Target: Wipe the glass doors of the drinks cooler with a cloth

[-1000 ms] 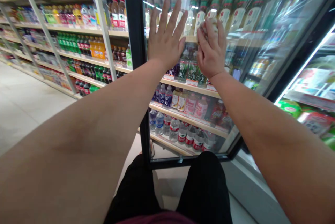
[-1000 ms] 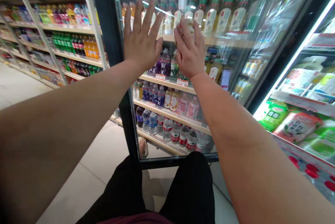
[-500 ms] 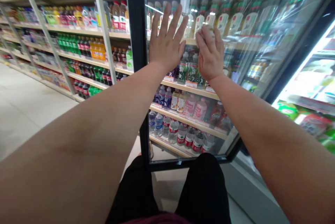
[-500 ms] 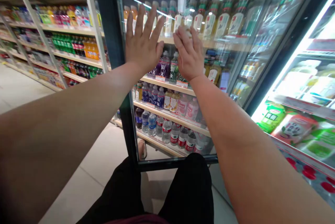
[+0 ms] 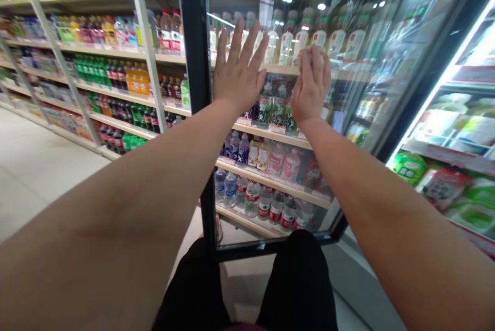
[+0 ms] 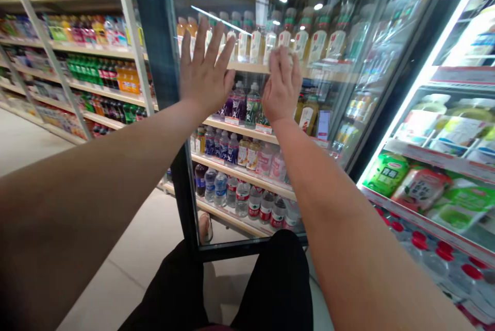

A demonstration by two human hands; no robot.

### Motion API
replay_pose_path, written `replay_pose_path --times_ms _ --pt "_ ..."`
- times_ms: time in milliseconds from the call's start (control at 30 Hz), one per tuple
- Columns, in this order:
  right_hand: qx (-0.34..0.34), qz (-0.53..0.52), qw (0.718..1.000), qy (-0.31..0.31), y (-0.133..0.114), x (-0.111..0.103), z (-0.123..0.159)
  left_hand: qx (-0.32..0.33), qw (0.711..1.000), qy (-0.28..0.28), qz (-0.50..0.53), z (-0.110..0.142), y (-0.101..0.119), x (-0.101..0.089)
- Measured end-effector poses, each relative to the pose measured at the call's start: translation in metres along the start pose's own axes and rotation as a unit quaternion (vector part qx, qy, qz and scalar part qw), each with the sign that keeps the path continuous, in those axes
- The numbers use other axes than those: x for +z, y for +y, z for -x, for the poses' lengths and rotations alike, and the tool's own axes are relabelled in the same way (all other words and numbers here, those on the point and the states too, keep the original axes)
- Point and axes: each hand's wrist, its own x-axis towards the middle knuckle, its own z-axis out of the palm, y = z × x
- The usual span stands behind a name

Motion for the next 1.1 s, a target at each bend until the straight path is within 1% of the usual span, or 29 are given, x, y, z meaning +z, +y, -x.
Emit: replay_pose_path --times_ms 33,67,100,233,267,300,333,433,467,500,533,600,633,667,700,767,800,833,867,933,967,1000,1033,1067,1100 --pt "0.021 0.003 0.999 0.026 0.001 0.002 0.0 -0.001 1.0 0.0 -0.001 -0.001 0.0 0.0" --pt "0.033 0.005 0.999 0.038 0.002 0.002 0.0 -0.003 1.0 -0.002 -0.002 -0.001 0.0 0.0" --pt "0.03 0.006 0.999 0.031 0.001 0.001 0.001 -0.006 1.0 -0.007 -0.002 -0.001 0.0 0.0" --pt "-0.046 -0.013 0.996 -0.078 -0.007 -0.007 0.004 -0.013 0.999 -0.03 0.004 0.001 0.005 -0.003" --pt "-0.052 -0.017 0.995 -0.088 -0.007 -0.007 0.004 -0.013 0.999 -0.03 0.003 0.002 0.007 -0.004" --pt "-0.044 -0.018 0.996 -0.082 -0.007 -0.006 0.004 -0.013 1.0 -0.026 0.001 0.002 0.007 -0.004" --pt "-0.023 -0.016 0.998 -0.06 -0.005 -0.003 0.003 -0.014 1.0 -0.021 -0.001 0.002 0.008 -0.004" --pt "0.058 -0.008 0.997 0.042 0.001 0.005 0.003 -0.022 1.0 -0.011 -0.007 0.003 0.007 -0.005" --pt "0.068 -0.007 0.996 0.06 0.001 0.005 0.004 -0.02 1.0 -0.009 -0.008 0.003 0.007 -0.005" --pt "0.059 -0.008 0.996 0.059 0.001 0.005 0.005 -0.015 1.0 -0.008 -0.01 0.004 0.007 -0.005" --pt "0.032 -0.007 0.999 0.041 -0.001 0.003 0.006 -0.01 1.0 -0.008 -0.011 0.005 0.007 -0.006" --pt "-0.047 -0.003 0.999 -0.018 -0.003 -0.002 0.007 -0.004 1.0 -0.009 -0.014 0.005 0.007 -0.006" --pt "-0.075 -0.001 0.996 -0.039 -0.004 -0.003 0.005 -0.006 1.0 -0.008 -0.013 0.005 0.007 -0.005" --pt "-0.082 -0.001 0.996 -0.042 -0.004 -0.003 0.002 -0.011 1.0 -0.008 -0.01 0.004 0.006 -0.005" --pt "-0.064 -0.004 0.998 -0.025 -0.003 -0.002 -0.003 -0.016 1.0 -0.008 -0.005 0.004 0.005 -0.004" --pt "0.028 -0.015 0.998 0.047 0.0 0.004 -0.015 -0.02 1.0 -0.007 0.002 0.002 0.004 -0.002" --pt "0.072 -0.02 0.994 0.081 0.001 0.007 -0.022 -0.017 1.0 -0.004 0.001 0.001 0.003 -0.001" --pt "0.092 -0.023 0.991 0.096 0.001 0.008 -0.027 -0.012 1.0 0.001 -0.007 0.0 0.002 -0.001" --pt "0.081 -0.022 0.993 0.089 0.001 0.009 -0.032 -0.006 1.0 0.007 -0.017 0.0 0.002 -0.001" --pt "-0.004 -0.017 1.0 0.026 -0.001 0.007 -0.036 0.0 0.999 0.02 -0.036 0.0 0.001 -0.001" --pt "-0.049 -0.014 0.999 -0.009 -0.002 0.006 -0.036 0.0 0.999 0.023 -0.039 0.0 0.001 -0.001" --pt "-0.072 -0.011 0.997 -0.031 -0.003 0.005 -0.036 0.0 0.999 0.023 -0.04 0.0 0.001 -0.001" --pt "-0.064 -0.01 0.997 -0.03 -0.002 0.005 -0.036 0.001 0.999 0.022 -0.039 0.0 0.001 -0.001" --pt "-0.027 -0.014 0.999 -0.011 -0.002 0.006 -0.036 0.003 0.999 0.021 -0.038 0.0 0.001 -0.001" --pt "0.027 -0.02 0.999 0.019 -0.001 0.007 -0.036 0.005 0.999 0.022 -0.038 0.0 0.001 -0.001"
